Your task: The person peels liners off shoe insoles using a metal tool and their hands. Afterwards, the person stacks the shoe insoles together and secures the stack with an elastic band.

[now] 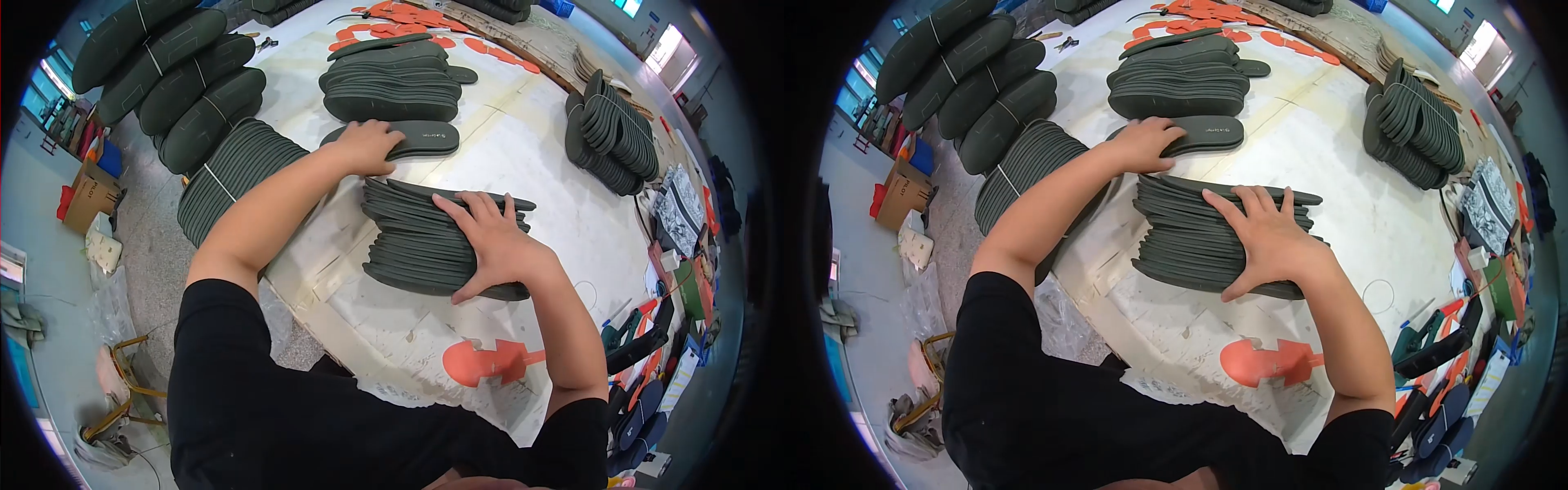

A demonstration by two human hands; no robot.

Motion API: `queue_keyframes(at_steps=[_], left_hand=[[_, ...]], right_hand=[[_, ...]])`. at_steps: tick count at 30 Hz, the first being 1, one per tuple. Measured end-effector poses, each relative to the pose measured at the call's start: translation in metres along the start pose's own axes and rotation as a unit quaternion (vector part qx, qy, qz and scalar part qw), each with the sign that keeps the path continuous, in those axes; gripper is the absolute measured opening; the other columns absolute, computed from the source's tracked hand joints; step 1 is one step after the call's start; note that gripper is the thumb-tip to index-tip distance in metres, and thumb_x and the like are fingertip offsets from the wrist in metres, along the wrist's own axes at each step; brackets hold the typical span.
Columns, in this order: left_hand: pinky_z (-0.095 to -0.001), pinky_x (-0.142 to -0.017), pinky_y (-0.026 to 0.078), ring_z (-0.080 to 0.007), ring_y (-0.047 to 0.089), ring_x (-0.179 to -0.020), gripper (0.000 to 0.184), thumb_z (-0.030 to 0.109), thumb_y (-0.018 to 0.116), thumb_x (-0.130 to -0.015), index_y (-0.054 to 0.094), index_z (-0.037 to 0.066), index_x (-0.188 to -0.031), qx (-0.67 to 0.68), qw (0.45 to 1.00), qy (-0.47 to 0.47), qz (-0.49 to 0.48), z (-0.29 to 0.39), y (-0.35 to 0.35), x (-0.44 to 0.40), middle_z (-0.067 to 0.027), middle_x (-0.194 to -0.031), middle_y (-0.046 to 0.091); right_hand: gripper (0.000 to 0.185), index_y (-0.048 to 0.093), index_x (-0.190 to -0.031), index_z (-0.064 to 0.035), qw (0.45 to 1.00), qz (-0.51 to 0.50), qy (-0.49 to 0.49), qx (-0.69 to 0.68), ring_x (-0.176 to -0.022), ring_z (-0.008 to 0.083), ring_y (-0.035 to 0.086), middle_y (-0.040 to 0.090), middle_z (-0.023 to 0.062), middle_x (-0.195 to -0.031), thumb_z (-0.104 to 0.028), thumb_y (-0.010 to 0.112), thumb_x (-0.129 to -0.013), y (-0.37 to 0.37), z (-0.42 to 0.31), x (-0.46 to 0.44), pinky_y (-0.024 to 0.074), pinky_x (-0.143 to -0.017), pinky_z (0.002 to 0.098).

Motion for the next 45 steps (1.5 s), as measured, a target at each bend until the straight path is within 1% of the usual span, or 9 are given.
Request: queue_keyframes(at_steps=[1, 6, 8, 12, 16, 27, 32, 41, 45], left_hand=[[-0.0371, -0.088, 0.051, -0.0333, 0.063, -0.105, 0.054, 0.026, 0.069, -0.082, 0.060, 0.009, -0.133, -0.143, 0.987, -0.073, 0.004, -0.014, -0.002, 0.003, -0.0122, -0.120, 0.068], [-0.0454, -0.097, 0.046, -0.0333, 0.055, -0.122, 0.071, 0.030, 0.072, -0.079, 0.049, 0.013, -0.144, -0.115, 0.966, -0.168, -0.159, -0.029, -0.030, -0.026, -0.0128, -0.140, 0.056], [-0.0509, -0.105, 0.041, -0.0344, 0.046, -0.133, 0.089, 0.042, 0.078, -0.074, 0.041, 0.013, -0.150, -0.234, 0.966, -0.113, -0.007, -0.037, -0.064, -0.042, -0.0139, -0.154, 0.040], [-0.0490, -0.110, 0.038, -0.0350, 0.045, -0.133, 0.108, 0.058, 0.084, -0.061, 0.042, 0.012, -0.149, -0.245, 0.949, -0.145, 0.137, -0.073, -0.077, -0.054, -0.0175, -0.152, 0.040], [-0.0503, -0.114, 0.036, -0.0335, 0.045, -0.133, 0.127, 0.068, 0.087, -0.047, 0.043, 0.008, -0.150, -0.101, 0.959, -0.264, -0.025, -0.105, -0.059, -0.074, -0.0203, -0.150, 0.041], [-0.0541, -0.101, 0.041, -0.0373, 0.051, -0.121, 0.111, 0.058, 0.088, -0.052, 0.049, -0.002, -0.137, 0.027, 0.976, -0.163, -0.142, -0.011, -0.038, -0.078, -0.0199, -0.127, 0.057], [-0.0494, -0.094, 0.043, -0.0368, 0.054, -0.111, 0.102, 0.053, 0.087, -0.055, 0.051, -0.003, -0.132, -0.050, 0.997, 0.000, -0.051, 0.116, -0.049, -0.037, -0.0189, -0.117, 0.061], [-0.0456, -0.097, 0.042, -0.0347, 0.053, -0.110, 0.115, 0.047, 0.087, -0.056, 0.037, 0.004, -0.150, -0.030, 0.994, 0.100, -0.032, 0.198, -0.050, 0.048, -0.0183, -0.122, 0.056], [-0.0475, -0.097, 0.041, -0.0360, 0.054, -0.111, 0.117, 0.052, 0.086, -0.057, 0.037, 0.005, -0.152, -0.030, 0.997, 0.069, -0.030, 0.176, -0.037, 0.030, -0.0188, -0.123, 0.058]], right_hand=[[0.137, 0.024, -0.159, -0.0221, 1.000, -0.008, 0.004, -0.008, -0.141, 0.0420, 0.031, 0.034, 0.0220, -0.153, -0.050, 0.093, -0.044, 0.001, 0.001, -0.001, 0.0097, -0.116, 0.0739], [0.137, 0.025, -0.159, -0.0208, 1.000, -0.013, 0.000, -0.008, -0.142, 0.0416, 0.030, 0.033, 0.0222, -0.154, -0.051, 0.092, -0.044, 0.002, 0.001, -0.002, 0.0105, -0.116, 0.0744], [0.137, 0.025, -0.159, -0.0207, 1.000, -0.013, -0.002, -0.008, -0.142, 0.0418, 0.030, 0.033, 0.0222, -0.154, -0.051, 0.092, -0.044, 0.002, 0.001, -0.002, 0.0107, -0.116, 0.0745], [0.135, 0.025, -0.159, -0.0202, 1.000, -0.011, 0.000, -0.007, -0.141, 0.0422, 0.031, 0.033, 0.0222, -0.154, -0.051, 0.092, -0.046, 0.000, 0.001, -0.001, 0.0111, -0.115, 0.0751], [0.130, 0.026, -0.158, -0.0202, 1.000, 0.014, -0.016, -0.011, -0.141, 0.0429, 0.031, 0.033, 0.0228, -0.154, -0.050, 0.090, -0.049, 0.002, 0.001, 0.001, 0.0125, -0.114, 0.0757], [0.124, 0.031, -0.156, -0.0192, 0.998, 0.055, -0.004, -0.005, -0.138, 0.0438, 0.035, 0.035, 0.0218, -0.151, -0.043, 0.088, -0.049, 0.006, -0.003, 0.015, 0.0205, -0.111, 0.0746], [0.119, 0.036, -0.153, -0.0187, 0.999, 0.046, 0.018, 0.004, -0.136, 0.0438, 0.037, 0.038, 0.0213, -0.148, -0.041, 0.089, -0.049, 0.013, -0.020, 0.045, 0.0220, -0.111, 0.0741], [0.097, 0.050, -0.145, -0.0181, 0.992, 0.096, -0.039, -0.072, -0.136, 0.0410, 0.039, 0.044, 0.0216, -0.146, -0.043, 0.085, -0.058, 0.000, -0.105, 0.140, 0.0206, -0.109, 0.0767], [0.089, 0.054, -0.141, -0.0175, 0.982, 0.176, 0.023, -0.057, -0.138, 0.0381, 0.040, 0.046, 0.0189, -0.147, -0.045, 0.084, -0.062, 0.037, -0.087, 0.137, 0.0203, -0.110, 0.0758]])
Point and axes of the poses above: each hand's wrist, its own x-axis away from the middle knuckle, its own y-axis out of the palm, z = x × y, the point moved 9 cm from there along -x, towards the middle knuckle
